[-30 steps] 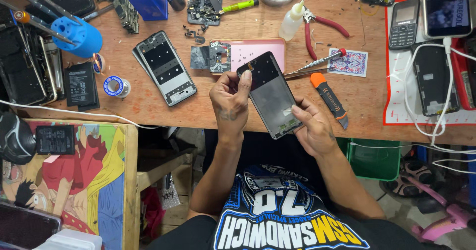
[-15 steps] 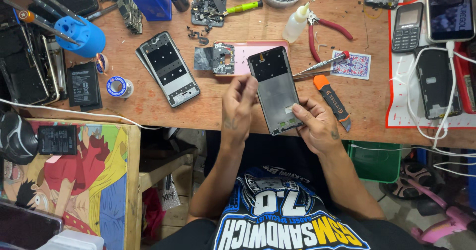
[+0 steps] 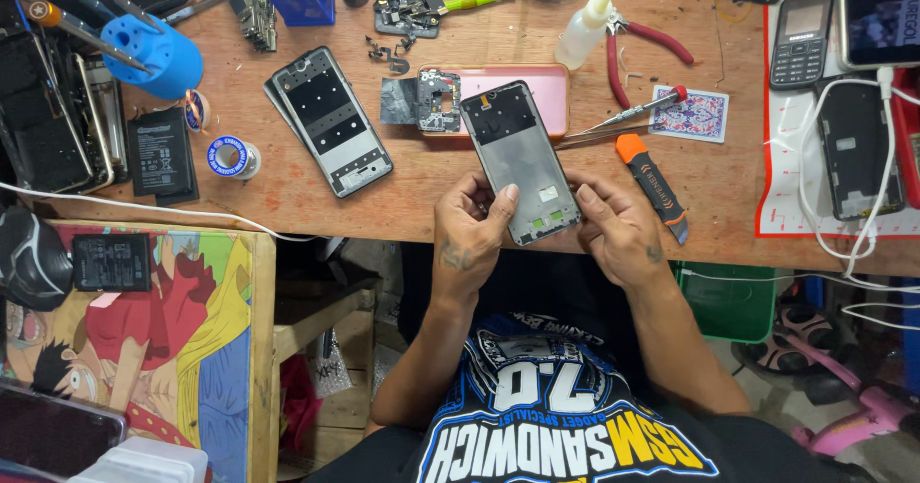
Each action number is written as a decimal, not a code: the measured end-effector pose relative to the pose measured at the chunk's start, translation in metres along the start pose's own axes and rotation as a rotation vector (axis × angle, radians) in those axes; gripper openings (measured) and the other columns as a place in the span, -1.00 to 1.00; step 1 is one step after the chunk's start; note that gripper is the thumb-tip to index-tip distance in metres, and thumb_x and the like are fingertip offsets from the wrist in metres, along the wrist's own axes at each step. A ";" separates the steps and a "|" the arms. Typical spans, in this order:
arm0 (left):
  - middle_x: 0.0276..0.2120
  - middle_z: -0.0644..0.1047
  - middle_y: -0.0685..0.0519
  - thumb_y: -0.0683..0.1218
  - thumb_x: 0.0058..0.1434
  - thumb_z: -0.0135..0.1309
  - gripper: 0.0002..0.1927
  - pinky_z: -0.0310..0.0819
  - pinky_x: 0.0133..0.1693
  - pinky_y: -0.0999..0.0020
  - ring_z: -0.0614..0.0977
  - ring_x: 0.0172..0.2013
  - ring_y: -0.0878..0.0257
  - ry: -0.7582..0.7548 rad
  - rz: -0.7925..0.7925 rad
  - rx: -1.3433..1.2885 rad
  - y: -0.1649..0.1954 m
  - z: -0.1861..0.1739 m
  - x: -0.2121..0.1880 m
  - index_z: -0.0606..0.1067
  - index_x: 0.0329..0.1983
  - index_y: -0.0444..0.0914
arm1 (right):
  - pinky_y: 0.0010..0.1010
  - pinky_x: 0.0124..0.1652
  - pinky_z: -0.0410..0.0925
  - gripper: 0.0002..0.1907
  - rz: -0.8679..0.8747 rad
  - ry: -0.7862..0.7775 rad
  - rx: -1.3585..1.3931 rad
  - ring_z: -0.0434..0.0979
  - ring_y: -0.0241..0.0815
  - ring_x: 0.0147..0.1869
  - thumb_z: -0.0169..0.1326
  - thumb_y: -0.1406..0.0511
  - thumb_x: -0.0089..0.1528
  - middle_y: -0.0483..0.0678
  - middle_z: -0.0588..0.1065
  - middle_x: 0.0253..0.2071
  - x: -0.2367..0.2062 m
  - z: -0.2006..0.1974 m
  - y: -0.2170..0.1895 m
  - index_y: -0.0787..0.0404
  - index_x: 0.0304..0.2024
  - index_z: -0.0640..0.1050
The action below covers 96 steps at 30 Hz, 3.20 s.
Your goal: The person assembles a mobile phone by placing the motherboard into the chassis, connecting the battery, and securing internal components. They use tweezers to adjust small parts and ensure proper alignment before closing the device.
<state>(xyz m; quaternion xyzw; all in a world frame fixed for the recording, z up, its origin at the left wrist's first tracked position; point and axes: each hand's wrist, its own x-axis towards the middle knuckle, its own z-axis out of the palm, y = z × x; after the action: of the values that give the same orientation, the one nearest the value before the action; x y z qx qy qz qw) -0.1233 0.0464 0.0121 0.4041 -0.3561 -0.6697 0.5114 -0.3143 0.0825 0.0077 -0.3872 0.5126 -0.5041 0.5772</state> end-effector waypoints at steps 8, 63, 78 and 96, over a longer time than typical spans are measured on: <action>-0.31 0.61 0.01 -0.17 0.34 0.12 -0.83 0.49 -0.23 0.51 0.58 -0.32 0.42 0.079 0.010 0.134 0.010 0.000 -0.001 0.52 -0.14 -0.41 | -0.51 -0.25 0.29 -0.71 -0.426 0.110 -0.698 0.45 -0.28 -0.20 0.36 0.44 0.14 -0.10 0.47 -0.24 -0.015 0.016 -0.023 0.18 -0.08 0.68; -0.19 0.58 -0.04 -0.14 0.39 0.05 -0.79 0.49 -0.05 0.44 0.58 -0.17 0.35 0.179 0.175 -0.079 0.005 -0.054 -0.008 0.43 -0.06 -0.42 | -0.08 -0.17 0.43 -0.93 -0.687 0.086 -1.150 0.60 0.22 -0.19 0.22 0.45 0.29 0.28 0.53 -0.29 0.272 0.101 -0.088 0.41 -0.25 0.61; -0.23 0.58 0.00 -0.10 0.39 0.04 -0.77 0.53 -0.08 0.45 0.60 -0.21 0.37 0.205 0.198 -0.022 0.004 -0.052 -0.010 0.42 -0.05 -0.39 | -0.24 -0.17 0.45 -0.84 -0.848 0.042 -1.092 0.63 0.07 -0.19 0.15 0.51 0.29 0.18 0.60 -0.22 0.264 0.097 -0.096 0.31 -0.11 0.68; -0.20 0.63 -0.02 -0.13 0.41 0.08 -0.74 0.47 -0.13 0.50 0.59 -0.21 0.37 0.002 0.022 -0.040 0.016 -0.046 -0.006 0.55 -0.01 -0.46 | -0.71 -0.55 0.15 -0.63 0.189 -0.249 0.081 0.25 -0.47 -0.56 0.13 0.40 0.40 -0.01 0.52 -0.31 0.040 0.012 0.019 0.49 0.22 0.55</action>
<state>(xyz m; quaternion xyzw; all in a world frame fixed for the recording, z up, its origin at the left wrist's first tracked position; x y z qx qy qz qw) -0.0742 0.0459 0.0079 0.3904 -0.3466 -0.6705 0.5272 -0.3001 0.0461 -0.0161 -0.3730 0.4503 -0.4160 0.6964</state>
